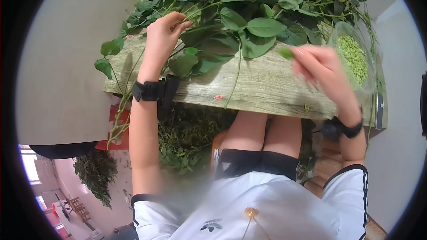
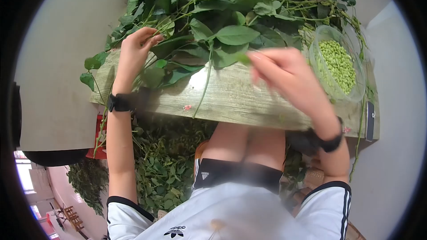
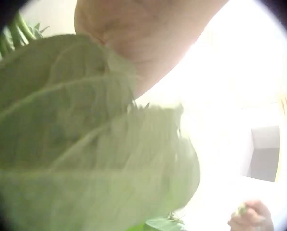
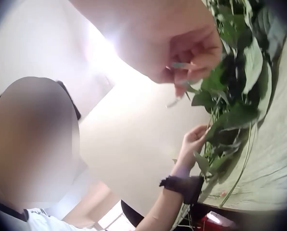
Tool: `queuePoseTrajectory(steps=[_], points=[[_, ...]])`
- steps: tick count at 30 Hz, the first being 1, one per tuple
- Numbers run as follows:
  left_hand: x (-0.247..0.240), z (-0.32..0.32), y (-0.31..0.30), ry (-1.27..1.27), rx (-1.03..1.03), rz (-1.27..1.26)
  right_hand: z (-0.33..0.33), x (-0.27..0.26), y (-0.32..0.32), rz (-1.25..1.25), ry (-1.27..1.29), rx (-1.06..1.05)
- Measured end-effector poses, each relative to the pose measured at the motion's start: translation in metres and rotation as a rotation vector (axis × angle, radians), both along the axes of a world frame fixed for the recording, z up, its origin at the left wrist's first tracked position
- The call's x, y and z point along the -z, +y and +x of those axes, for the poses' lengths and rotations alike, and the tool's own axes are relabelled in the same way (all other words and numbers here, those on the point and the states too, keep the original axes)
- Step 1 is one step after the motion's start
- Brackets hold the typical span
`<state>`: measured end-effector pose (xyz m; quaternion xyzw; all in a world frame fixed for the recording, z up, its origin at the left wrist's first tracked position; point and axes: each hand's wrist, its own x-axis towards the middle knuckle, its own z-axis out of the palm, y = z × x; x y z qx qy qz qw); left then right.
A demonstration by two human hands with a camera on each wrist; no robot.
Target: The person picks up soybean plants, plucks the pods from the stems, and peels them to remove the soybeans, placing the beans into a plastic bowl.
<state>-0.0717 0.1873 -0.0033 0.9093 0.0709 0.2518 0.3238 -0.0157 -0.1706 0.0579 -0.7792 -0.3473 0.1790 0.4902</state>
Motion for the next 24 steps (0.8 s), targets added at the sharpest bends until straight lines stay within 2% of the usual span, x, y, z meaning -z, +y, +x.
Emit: queuePoseTrajectory(steps=[2,4,5,7,8,10,12,14,15,17,18,19,20,21,23,24], points=[[-0.012,-0.010,-0.012,0.026,0.020,0.037,-0.018,-0.017,-0.057,-0.116,0.094,0.121],[-0.011,-0.016,-0.018,0.046,0.031,0.069,-0.032,-0.016,-0.111,-0.104,0.081,0.310],[-0.009,-0.018,-0.018,0.014,0.061,0.097,-0.036,-0.015,-0.134,-0.108,0.082,0.313],[-0.007,-0.022,-0.023,0.008,0.102,0.132,-0.046,-0.014,-0.174,-0.007,0.310,0.415],[-0.007,-0.025,-0.027,0.009,0.115,0.131,-0.054,-0.011,-0.188,-0.007,0.311,0.428],[-0.008,-0.034,-0.035,-0.137,0.029,0.498,-0.066,0.001,-0.208,-0.110,0.263,0.502],[-0.013,-0.045,-0.040,-0.190,-0.016,0.545,-0.083,0.010,-0.231,-0.118,0.212,0.511],[-0.016,-0.057,-0.031,-0.225,-0.106,0.423,-0.092,0.017,-0.258,-0.565,0.207,0.528],[-0.016,-0.062,-0.024,-0.167,-0.166,0.381,-0.096,0.020,-0.262,-0.564,0.204,0.525],[-0.017,-0.066,-0.014,-0.116,-0.178,0.434,-0.100,0.022,-0.260,-1.129,0.263,0.881],[-0.017,-0.068,-0.010,-0.062,-0.188,0.484,-0.098,0.020,-0.256,-1.127,0.260,0.875],[-0.018,-0.065,-0.007,0.021,-0.177,0.523,-0.094,0.014,-0.243,-1.004,0.273,0.824],[-0.016,-0.059,-0.008,0.023,-0.182,0.525,-0.090,0.010,-0.229,-0.881,0.288,0.771],[-0.012,-0.052,-0.010,-0.012,-0.140,0.601,-0.086,0.008,-0.213,-0.879,0.290,0.767],[-0.003,-0.040,-0.005,-0.013,-0.044,0.690,-0.074,0.001,-0.174,-0.678,-0.037,0.461],[0.000,-0.036,-0.002,-0.018,-0.048,0.689,-0.070,-0.004,-0.152,-0.633,-0.093,0.411]])
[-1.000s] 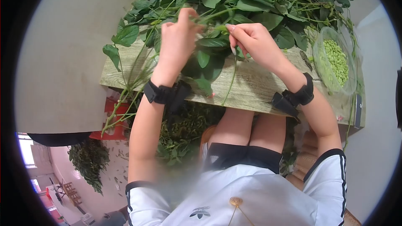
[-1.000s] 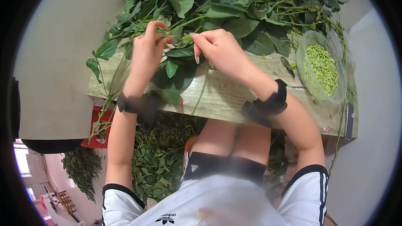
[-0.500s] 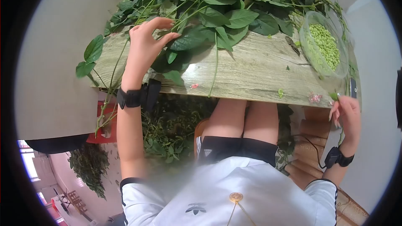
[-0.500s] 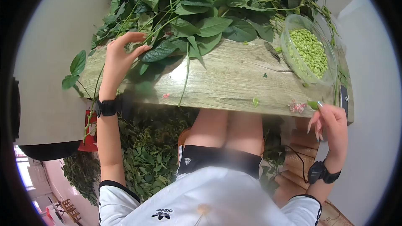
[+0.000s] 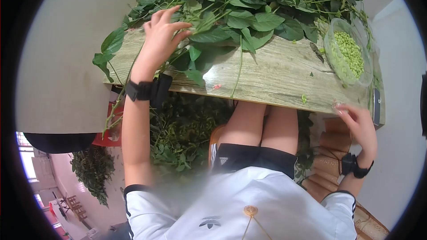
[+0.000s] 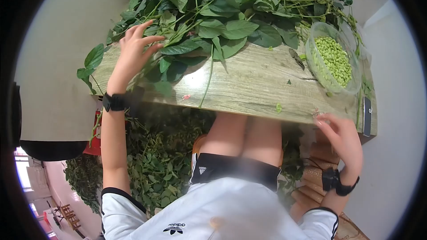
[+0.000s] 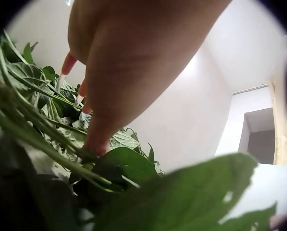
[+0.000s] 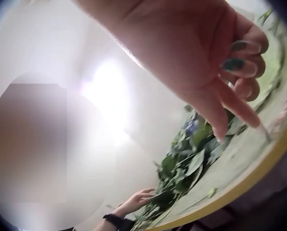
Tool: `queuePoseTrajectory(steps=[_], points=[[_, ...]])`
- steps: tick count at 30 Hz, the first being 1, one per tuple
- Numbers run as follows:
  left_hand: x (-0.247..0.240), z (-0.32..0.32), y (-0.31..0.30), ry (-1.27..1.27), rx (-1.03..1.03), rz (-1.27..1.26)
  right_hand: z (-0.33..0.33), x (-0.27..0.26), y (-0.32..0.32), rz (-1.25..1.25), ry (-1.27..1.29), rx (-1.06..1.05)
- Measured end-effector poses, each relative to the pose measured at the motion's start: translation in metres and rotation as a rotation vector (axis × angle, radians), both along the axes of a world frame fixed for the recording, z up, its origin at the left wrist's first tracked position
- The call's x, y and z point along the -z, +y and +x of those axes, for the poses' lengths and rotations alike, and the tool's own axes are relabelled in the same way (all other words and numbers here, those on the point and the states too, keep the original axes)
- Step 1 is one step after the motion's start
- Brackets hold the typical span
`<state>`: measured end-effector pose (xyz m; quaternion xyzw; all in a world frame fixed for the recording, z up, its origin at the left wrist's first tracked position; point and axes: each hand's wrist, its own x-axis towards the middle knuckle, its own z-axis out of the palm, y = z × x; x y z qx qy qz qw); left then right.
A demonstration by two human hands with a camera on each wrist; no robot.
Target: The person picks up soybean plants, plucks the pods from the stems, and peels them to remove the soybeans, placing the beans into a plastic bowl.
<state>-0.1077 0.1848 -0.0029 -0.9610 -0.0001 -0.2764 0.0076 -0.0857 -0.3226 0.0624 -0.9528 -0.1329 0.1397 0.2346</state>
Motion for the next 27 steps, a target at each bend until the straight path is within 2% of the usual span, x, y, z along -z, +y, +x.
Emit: queuePoseTrajectory(steps=[3,7,8,10,12,14,16,18,22,23,25,27], points=[[0.001,0.006,0.004,0.205,0.064,-0.073,0.008,-0.021,0.060,0.056,-0.077,-0.156],[-0.010,0.002,0.003,0.237,0.098,-0.094,0.009,-0.048,0.120,0.068,-0.195,-0.407],[-0.009,0.001,0.004,0.167,0.134,-0.068,0.013,-0.047,0.132,0.070,-0.195,-0.408],[-0.009,0.000,0.003,0.098,0.172,-0.041,0.024,-0.039,0.159,0.215,-0.458,-0.611],[-0.009,0.000,-0.002,0.031,0.181,-0.130,0.039,-0.025,0.194,0.392,-0.450,-0.704],[-0.005,0.003,-0.009,0.045,0.164,-0.105,0.055,0.000,0.237,0.567,-0.524,-0.803],[-0.001,0.006,-0.014,0.058,0.148,-0.075,0.070,0.024,0.278,0.669,-0.437,-0.825],[0.002,0.005,-0.018,0.021,0.192,-0.166,0.080,0.029,0.307,0.467,-0.188,-0.712],[0.002,-0.002,-0.014,-0.041,0.235,-0.155,0.096,0.054,0.340,0.405,-0.386,-0.708],[0.001,-0.003,-0.013,-0.043,0.230,-0.154,0.093,0.054,0.344,0.386,-0.415,-0.633],[-0.001,-0.005,-0.014,0.054,0.240,-0.416,0.086,0.057,0.354,0.363,-0.465,-0.539],[0.000,-0.004,-0.014,0.016,0.226,-0.456,0.081,0.061,0.362,0.379,-0.508,-0.523]])
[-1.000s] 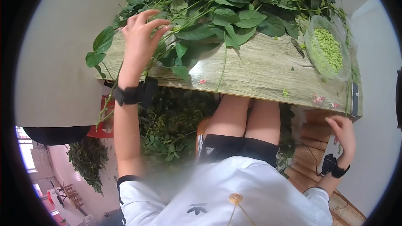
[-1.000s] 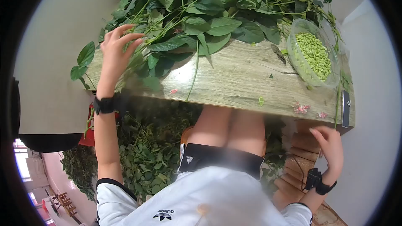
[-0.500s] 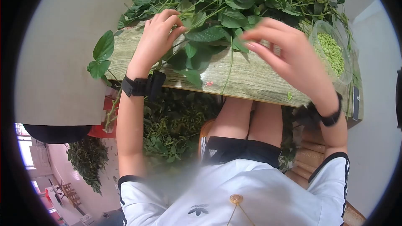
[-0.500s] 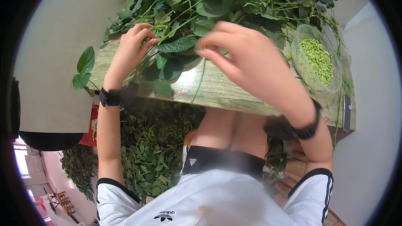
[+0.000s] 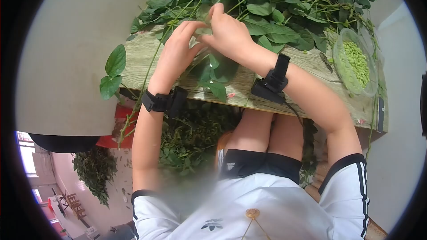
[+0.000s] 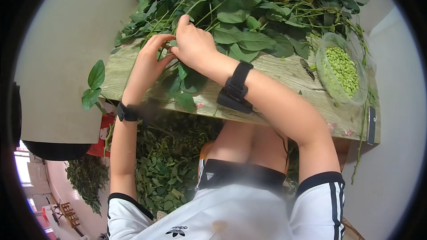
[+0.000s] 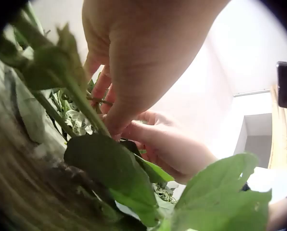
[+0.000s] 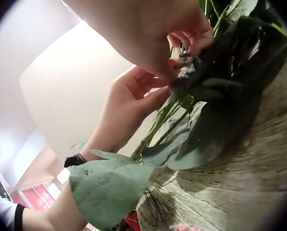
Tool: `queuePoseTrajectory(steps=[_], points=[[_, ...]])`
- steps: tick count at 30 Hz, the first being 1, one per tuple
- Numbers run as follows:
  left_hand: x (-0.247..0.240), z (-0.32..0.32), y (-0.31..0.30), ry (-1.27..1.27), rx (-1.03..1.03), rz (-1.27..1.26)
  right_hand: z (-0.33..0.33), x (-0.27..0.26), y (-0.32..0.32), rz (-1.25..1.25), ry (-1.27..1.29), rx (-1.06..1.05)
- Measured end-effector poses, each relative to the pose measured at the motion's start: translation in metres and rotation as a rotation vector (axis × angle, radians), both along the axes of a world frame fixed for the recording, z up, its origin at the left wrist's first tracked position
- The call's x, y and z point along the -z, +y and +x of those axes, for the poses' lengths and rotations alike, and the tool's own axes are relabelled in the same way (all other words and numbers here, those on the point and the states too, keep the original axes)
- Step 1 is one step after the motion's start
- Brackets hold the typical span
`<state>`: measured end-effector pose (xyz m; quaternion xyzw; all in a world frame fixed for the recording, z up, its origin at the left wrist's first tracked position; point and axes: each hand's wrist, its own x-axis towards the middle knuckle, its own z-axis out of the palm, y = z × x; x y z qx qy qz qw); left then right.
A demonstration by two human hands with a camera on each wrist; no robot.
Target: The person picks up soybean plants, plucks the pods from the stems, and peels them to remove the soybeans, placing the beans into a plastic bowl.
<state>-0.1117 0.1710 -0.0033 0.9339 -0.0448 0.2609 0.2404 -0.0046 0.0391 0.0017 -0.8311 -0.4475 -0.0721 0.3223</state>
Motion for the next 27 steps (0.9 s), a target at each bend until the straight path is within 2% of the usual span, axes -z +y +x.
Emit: queuePoseTrajectory(steps=[2,6,8,9,11,13,15,21,25,27], points=[[0.003,-0.001,0.002,-0.028,-0.023,-0.046,-0.002,0.000,0.004,0.007,-0.035,0.020],[0.012,-0.003,0.012,-0.080,-0.031,0.043,-0.001,0.003,0.005,-0.061,-0.043,-0.040],[0.013,-0.003,0.014,-0.115,-0.042,0.098,0.006,0.011,0.002,0.068,0.022,-0.187],[0.014,-0.004,0.015,-0.066,-0.086,0.120,0.010,0.014,-0.001,0.065,0.019,-0.191],[0.014,-0.006,0.012,-0.013,-0.134,0.137,0.013,0.017,-0.007,0.214,0.160,-0.336],[0.012,-0.006,0.008,0.031,-0.126,-0.026,0.009,0.020,-0.012,0.207,0.185,-0.319],[0.010,-0.005,0.008,0.029,-0.110,-0.032,0.006,0.017,-0.015,0.246,0.344,-0.283],[0.001,-0.003,0.006,0.056,-0.112,-0.170,0.012,0.030,-0.011,0.471,0.545,-0.293],[-0.001,-0.003,0.006,0.064,-0.092,-0.191,0.013,0.022,-0.015,0.396,0.516,-0.297],[-0.003,-0.003,0.003,0.096,-0.122,-0.193,0.012,0.017,-0.018,0.315,0.332,-0.281]])
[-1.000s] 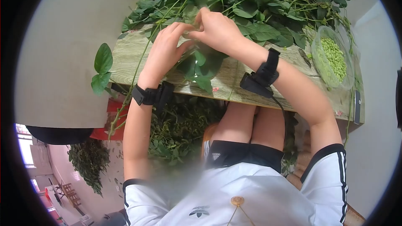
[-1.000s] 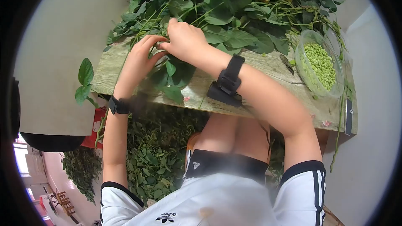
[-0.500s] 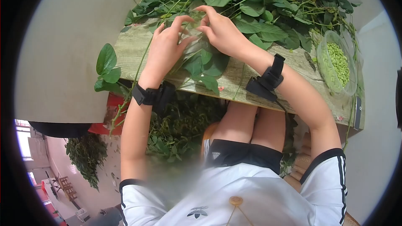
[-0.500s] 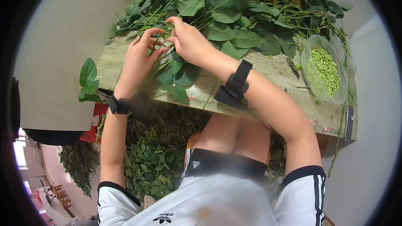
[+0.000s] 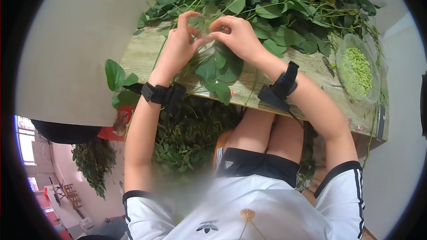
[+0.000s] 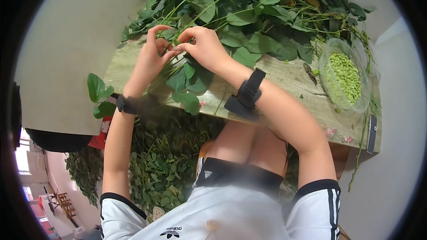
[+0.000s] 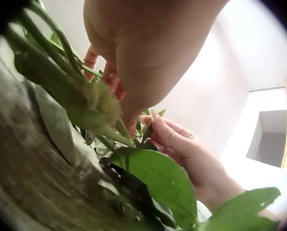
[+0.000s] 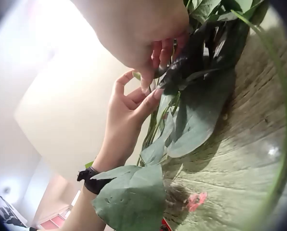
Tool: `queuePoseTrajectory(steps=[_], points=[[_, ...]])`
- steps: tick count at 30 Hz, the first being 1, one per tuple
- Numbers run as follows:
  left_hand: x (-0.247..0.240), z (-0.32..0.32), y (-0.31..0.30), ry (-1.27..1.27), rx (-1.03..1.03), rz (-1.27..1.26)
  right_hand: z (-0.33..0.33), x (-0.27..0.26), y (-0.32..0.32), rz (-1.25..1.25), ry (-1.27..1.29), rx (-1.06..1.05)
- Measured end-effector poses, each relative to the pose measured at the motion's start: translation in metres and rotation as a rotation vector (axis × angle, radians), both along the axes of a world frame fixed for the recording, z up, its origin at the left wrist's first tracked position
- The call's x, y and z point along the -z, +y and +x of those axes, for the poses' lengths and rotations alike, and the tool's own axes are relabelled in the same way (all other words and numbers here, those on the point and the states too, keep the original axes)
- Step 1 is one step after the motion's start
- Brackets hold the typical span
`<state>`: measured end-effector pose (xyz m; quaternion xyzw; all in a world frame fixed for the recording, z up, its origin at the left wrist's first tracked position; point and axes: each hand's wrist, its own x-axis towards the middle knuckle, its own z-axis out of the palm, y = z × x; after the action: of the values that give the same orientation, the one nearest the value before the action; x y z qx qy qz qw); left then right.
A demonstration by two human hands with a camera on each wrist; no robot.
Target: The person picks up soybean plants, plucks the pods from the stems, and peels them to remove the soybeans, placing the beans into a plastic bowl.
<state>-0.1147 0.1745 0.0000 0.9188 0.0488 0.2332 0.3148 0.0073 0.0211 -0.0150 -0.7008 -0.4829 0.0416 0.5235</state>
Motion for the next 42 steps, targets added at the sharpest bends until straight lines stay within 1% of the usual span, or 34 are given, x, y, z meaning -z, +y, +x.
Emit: queuePoseTrajectory(steps=[2,4,5,6,8,10,12,14,15,16,17,18,19,20,21,22,23,24,25,26,27,28,30,31,32,34,35,37,39,40,41,42], points=[[0.006,0.004,0.006,0.033,-0.024,-0.007,0.002,0.001,-0.001,0.030,0.029,0.042],[0.016,0.011,0.020,-0.023,0.094,0.324,0.006,0.005,-0.003,0.143,0.651,-0.003],[0.017,0.015,0.022,0.026,0.101,0.295,0.006,0.010,-0.002,0.198,0.802,-0.020],[0.018,0.019,0.024,0.023,0.101,0.298,0.008,0.014,-0.003,0.201,0.798,-0.021],[0.013,0.025,0.025,0.078,0.124,0.290,0.010,0.015,-0.006,0.215,0.907,0.000],[0.010,0.033,0.025,0.065,0.162,0.319,0.008,0.015,-0.010,0.237,0.889,0.024],[0.010,0.041,0.022,0.047,0.205,0.344,0.003,0.011,-0.022,0.325,0.922,0.043],[0.003,0.049,0.013,0.048,0.275,0.459,0.008,0.016,-0.029,0.327,0.897,0.042],[0.001,0.049,0.008,0.052,0.289,0.442,0.009,0.019,-0.032,0.361,0.944,0.025],[0.001,0.051,0.008,0.047,0.292,0.448,0.009,0.019,-0.037,0.396,0.994,0.006],[0.004,0.054,0.016,0.072,0.274,0.501,0.006,0.016,-0.042,0.456,1.013,0.064],[0.005,0.055,0.027,0.098,0.254,0.552,0.016,0.016,-0.048,0.497,1.017,0.013],[0.004,0.052,0.043,0.225,0.185,0.630,0.022,0.009,-0.061,0.531,0.975,-0.001],[0.004,0.041,0.048,0.097,0.164,0.625,0.029,0.000,-0.075,0.565,0.931,-0.013],[0.005,0.037,0.051,0.054,0.147,0.586,0.038,-0.006,-0.092,0.476,0.852,-0.051],[0.003,0.034,0.051,0.013,0.133,0.552,0.037,-0.017,-0.110,0.281,0.761,0.044],[-0.006,0.029,0.041,0.014,0.140,0.559,0.039,-0.024,-0.127,0.060,0.564,0.128],[-0.015,0.026,0.032,0.106,0.123,0.535,0.042,-0.028,-0.140,-0.163,0.358,0.205],[-0.022,0.025,0.026,0.195,0.103,0.509,0.042,-0.029,-0.152,-0.161,0.353,0.204],[-0.022,0.026,0.027,0.192,0.100,0.509,0.040,-0.028,-0.164,-0.247,0.165,0.298],[-0.020,0.028,0.028,0.176,0.144,0.380,0.038,-0.026,-0.173,-0.332,-0.024,0.389],[-0.016,0.028,0.028,0.160,0.188,0.249,0.036,-0.024,-0.182,-0.335,-0.025,0.388],[-0.006,0.025,0.027,0.127,0.195,0.188,0.031,-0.019,-0.198,-0.426,-0.254,0.464],[-0.004,0.024,0.025,0.086,0.202,0.136,0.028,-0.018,-0.203,-0.456,-0.294,0.438],[-0.002,0.023,0.024,0.084,0.209,0.135,0.023,-0.015,-0.206,-0.457,-0.295,0.444],[0.000,0.021,0.022,0.037,0.218,0.152,0.014,-0.015,-0.211,-0.636,-0.683,0.522],[0.001,0.021,0.022,0.032,0.224,0.151,0.006,-0.020,-0.203,-0.638,-0.685,0.529],[0.003,0.021,0.021,-0.002,0.206,0.155,-0.013,-0.026,-0.171,-0.328,-0.814,0.468],[0.002,0.016,0.014,-0.018,0.217,0.126,-0.028,-0.032,-0.130,-0.148,-0.896,0.411],[-0.002,0.013,0.014,-0.030,0.218,0.110,-0.032,-0.032,-0.109,-0.149,-0.994,0.423],[-0.003,0.009,0.016,0.020,0.191,0.164,-0.032,-0.025,-0.089,-0.164,-0.970,0.425],[-0.002,0.006,0.018,-0.042,0.183,0.150,-0.031,-0.020,-0.069,-0.172,-0.946,0.427]])
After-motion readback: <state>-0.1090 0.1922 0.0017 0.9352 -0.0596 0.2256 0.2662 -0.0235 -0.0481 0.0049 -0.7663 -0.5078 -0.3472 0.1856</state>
